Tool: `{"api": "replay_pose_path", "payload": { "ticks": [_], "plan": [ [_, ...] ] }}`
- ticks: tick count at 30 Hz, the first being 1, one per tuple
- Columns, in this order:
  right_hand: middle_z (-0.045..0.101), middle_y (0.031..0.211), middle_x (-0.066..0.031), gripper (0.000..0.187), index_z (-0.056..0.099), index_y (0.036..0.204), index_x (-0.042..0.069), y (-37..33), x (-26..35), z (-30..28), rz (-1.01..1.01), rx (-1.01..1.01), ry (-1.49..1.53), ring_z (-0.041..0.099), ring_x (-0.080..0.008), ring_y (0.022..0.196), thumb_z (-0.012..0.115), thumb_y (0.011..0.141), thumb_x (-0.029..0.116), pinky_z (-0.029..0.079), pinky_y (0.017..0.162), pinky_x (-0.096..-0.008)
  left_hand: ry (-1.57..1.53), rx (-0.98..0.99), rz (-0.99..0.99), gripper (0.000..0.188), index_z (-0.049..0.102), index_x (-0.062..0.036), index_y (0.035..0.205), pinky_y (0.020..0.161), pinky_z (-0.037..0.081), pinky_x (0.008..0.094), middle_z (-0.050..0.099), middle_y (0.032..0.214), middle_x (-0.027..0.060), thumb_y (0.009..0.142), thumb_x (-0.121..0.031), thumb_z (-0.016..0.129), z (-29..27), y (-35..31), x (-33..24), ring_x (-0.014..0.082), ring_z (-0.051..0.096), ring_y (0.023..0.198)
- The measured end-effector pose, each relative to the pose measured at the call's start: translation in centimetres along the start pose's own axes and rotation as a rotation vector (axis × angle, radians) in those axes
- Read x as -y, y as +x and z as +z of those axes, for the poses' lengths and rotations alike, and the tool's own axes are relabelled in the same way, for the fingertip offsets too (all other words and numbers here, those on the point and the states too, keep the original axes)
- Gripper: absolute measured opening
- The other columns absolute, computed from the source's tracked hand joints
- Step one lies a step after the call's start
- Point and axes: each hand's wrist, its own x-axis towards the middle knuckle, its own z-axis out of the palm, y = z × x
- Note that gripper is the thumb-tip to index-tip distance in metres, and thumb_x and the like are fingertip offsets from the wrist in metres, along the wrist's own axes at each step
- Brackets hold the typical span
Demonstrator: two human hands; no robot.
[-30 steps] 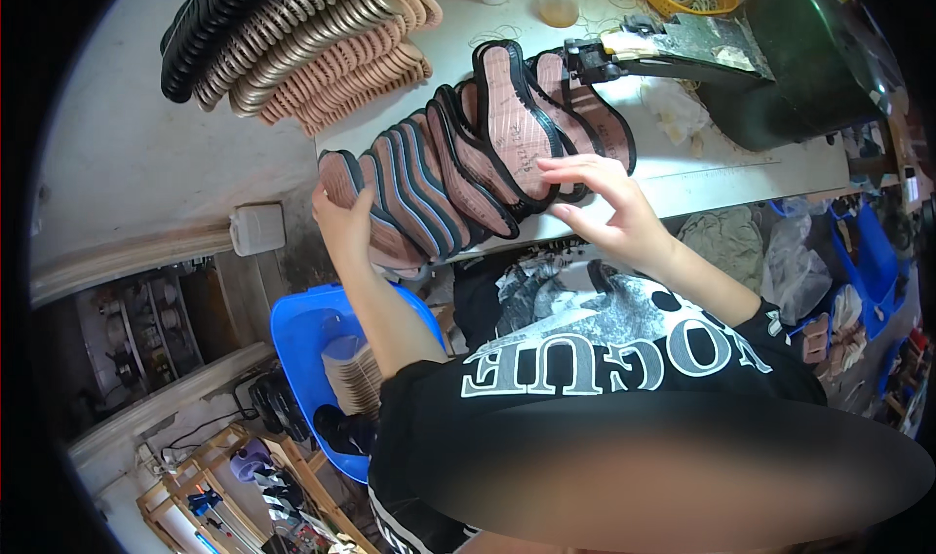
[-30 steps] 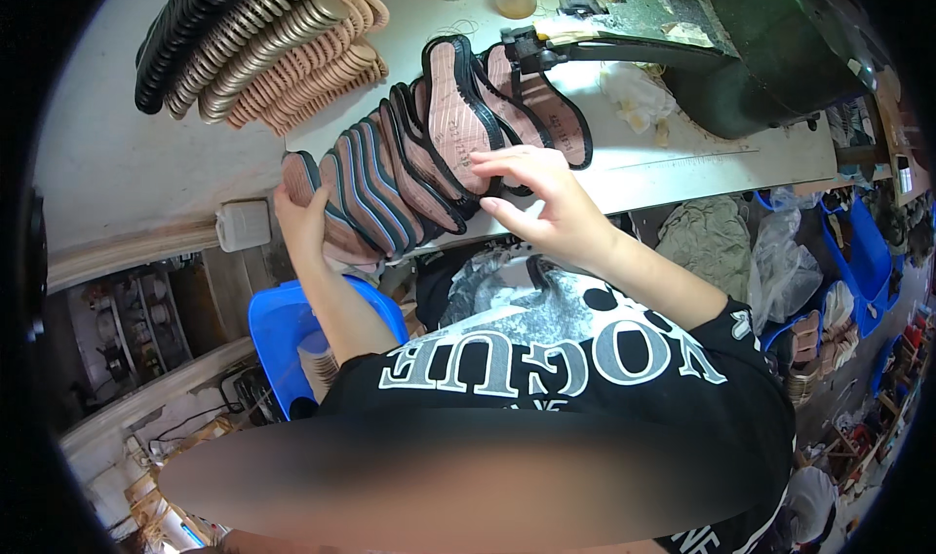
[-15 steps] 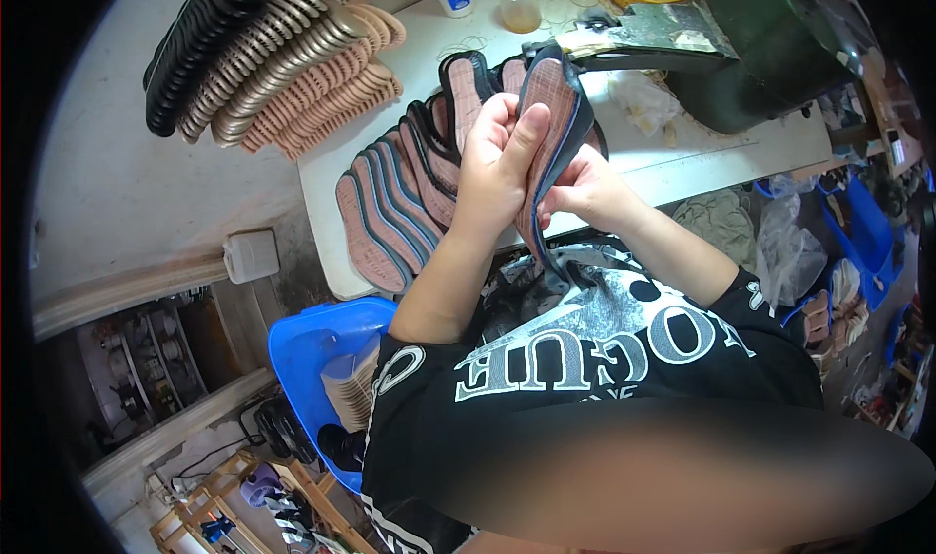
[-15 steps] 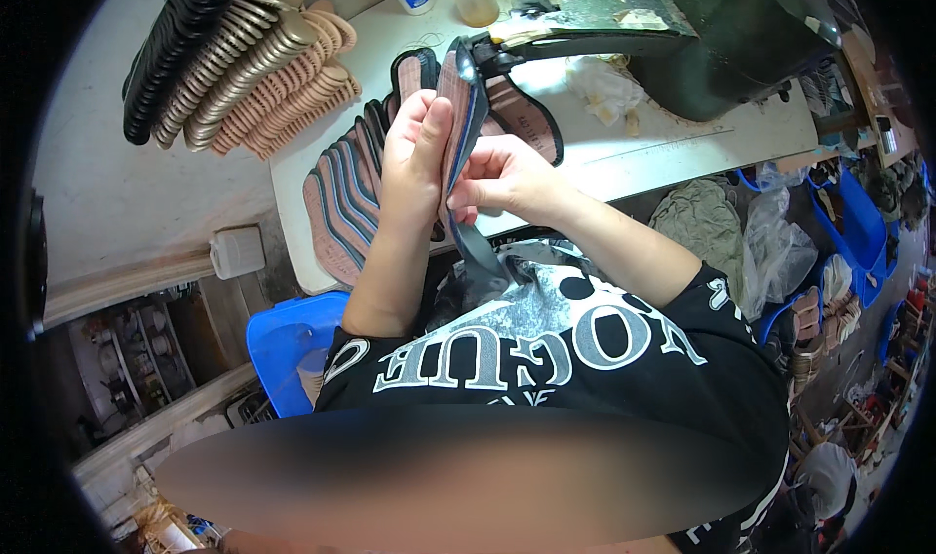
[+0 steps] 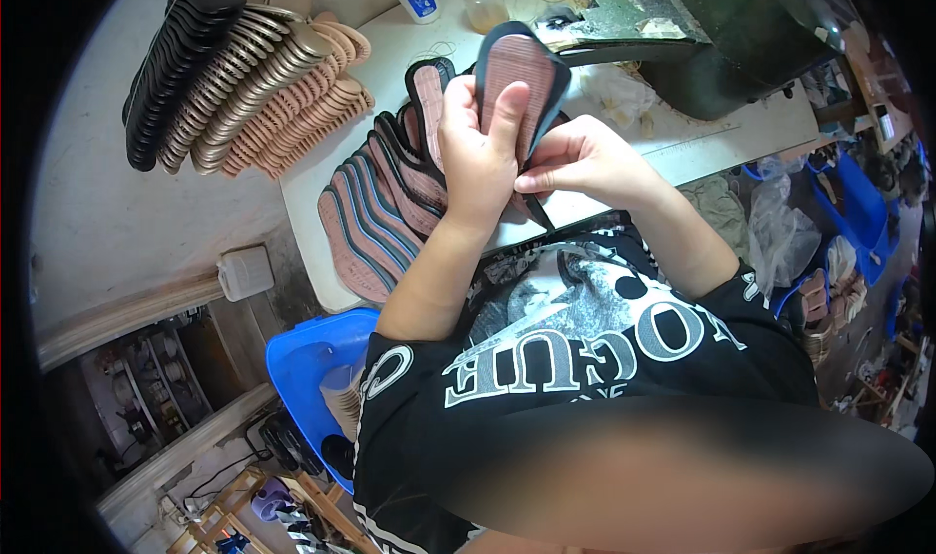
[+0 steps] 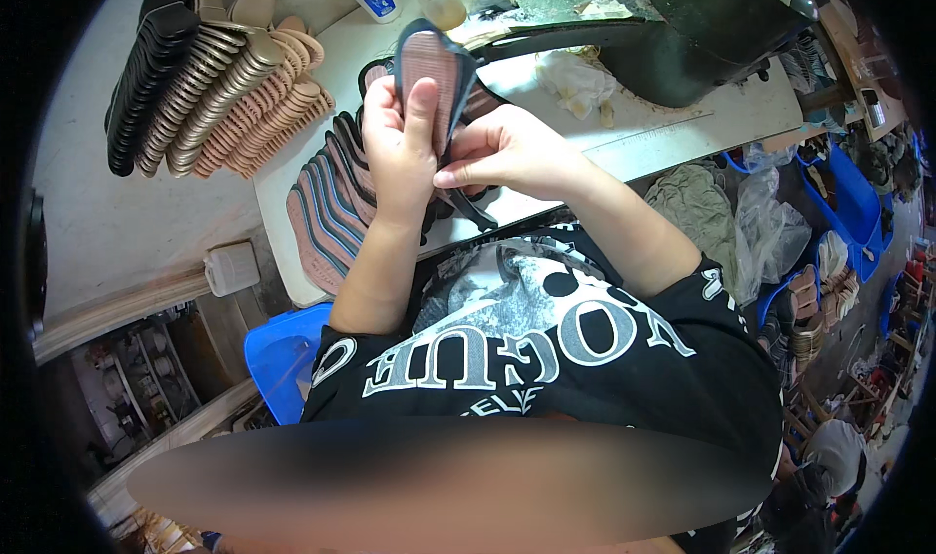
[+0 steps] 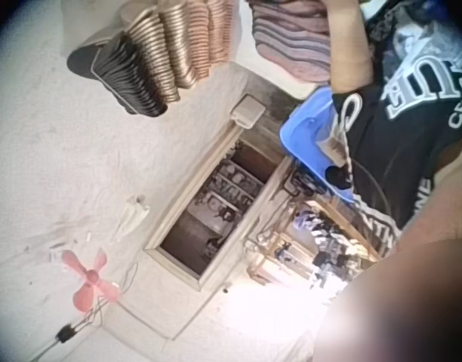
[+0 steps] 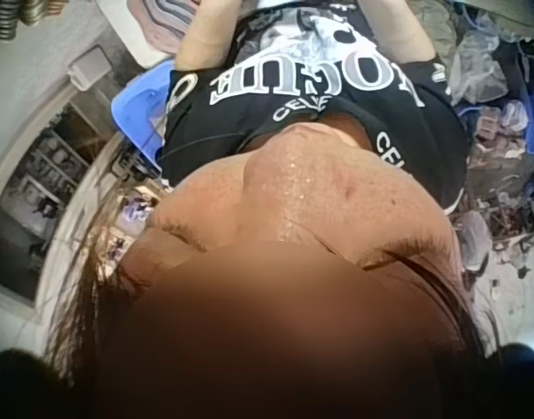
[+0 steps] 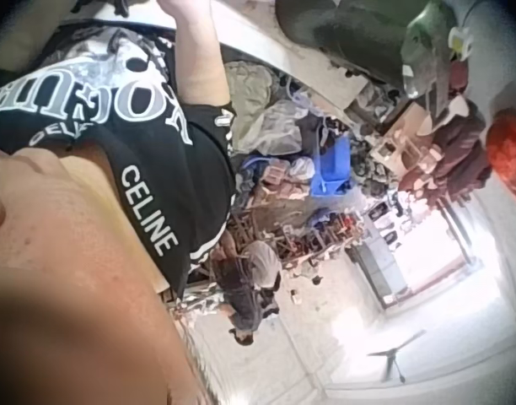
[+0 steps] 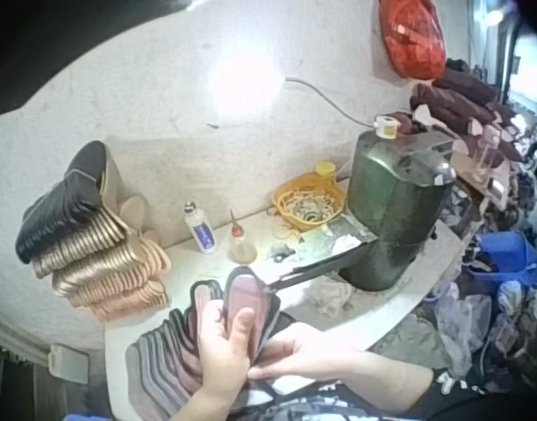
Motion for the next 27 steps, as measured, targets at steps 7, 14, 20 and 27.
{"api": "replay_pose_path", "payload": {
  "ticks": [7, 14, 20, 27],
  "plan": [
    [0.058, 0.06, -0.0003, 0.018, 0.065, 0.075, -0.002, -1.2, -0.1, 0.1, -0.058, -0.178, -0.156, 0.052, -0.0051, 0.056, 0.071, 0.077, 0.015, 0.045, 0.052, -0.0216, 0.148, 0.185, -0.023, 0.069, 0.037, 0.002, 0.116, 0.083, 0.044, 0.0268, 0.054, 0.106, 0.0119, 0.073, -0.033, 0.078, -1.1, -1.1, -1.3, 0.0152, 0.053, 0.097],
    [0.067, 0.074, -0.003, 0.021, 0.069, 0.092, 0.002, -1.7, 2.4, -2.8, -0.069, -0.136, -0.164, 0.061, -0.0072, 0.07, 0.075, 0.075, 0.013, 0.05, 0.065, -0.0218, 0.097, 0.272, -0.11, 0.074, 0.031, 0.0044, 0.123, 0.088, 0.044, 0.0308, 0.052, 0.112, 0.0142, 0.069, -0.013, 0.079, -1.3, -1.2, -1.4, 0.0184, 0.053, 0.103],
    [0.067, 0.088, -0.0074, 0.023, 0.063, 0.102, 0.0, -1.7, 4.5, -3.3, -0.413, -0.518, -0.525, 0.062, -0.0085, 0.074, 0.068, 0.082, 0.011, 0.048, 0.063, -0.0206, 0.193, 0.378, -0.015, 0.069, 0.029, 0.0044, 0.124, 0.091, 0.043, 0.033, 0.052, 0.114, 0.0136, 0.075, -0.012, 0.075, -0.4, -1.9, -1.2, 0.02, 0.053, 0.105],
    [0.065, 0.088, -0.0105, 0.036, 0.055, 0.095, 0.005, -1.2, 0.7, -5.3, -0.155, -0.262, 0.481, 0.064, -0.0175, 0.077, 0.038, 0.098, 0.036, 0.051, 0.069, -0.0275, -0.034, 0.355, -0.13, 0.059, 0.032, -0.0008, 0.122, 0.094, 0.04, 0.0294, 0.049, 0.114, 0.009, 0.078, -0.004, 0.069, -0.5, -1.2, -1.6, 0.0137, 0.05, 0.106]
  ]
}}
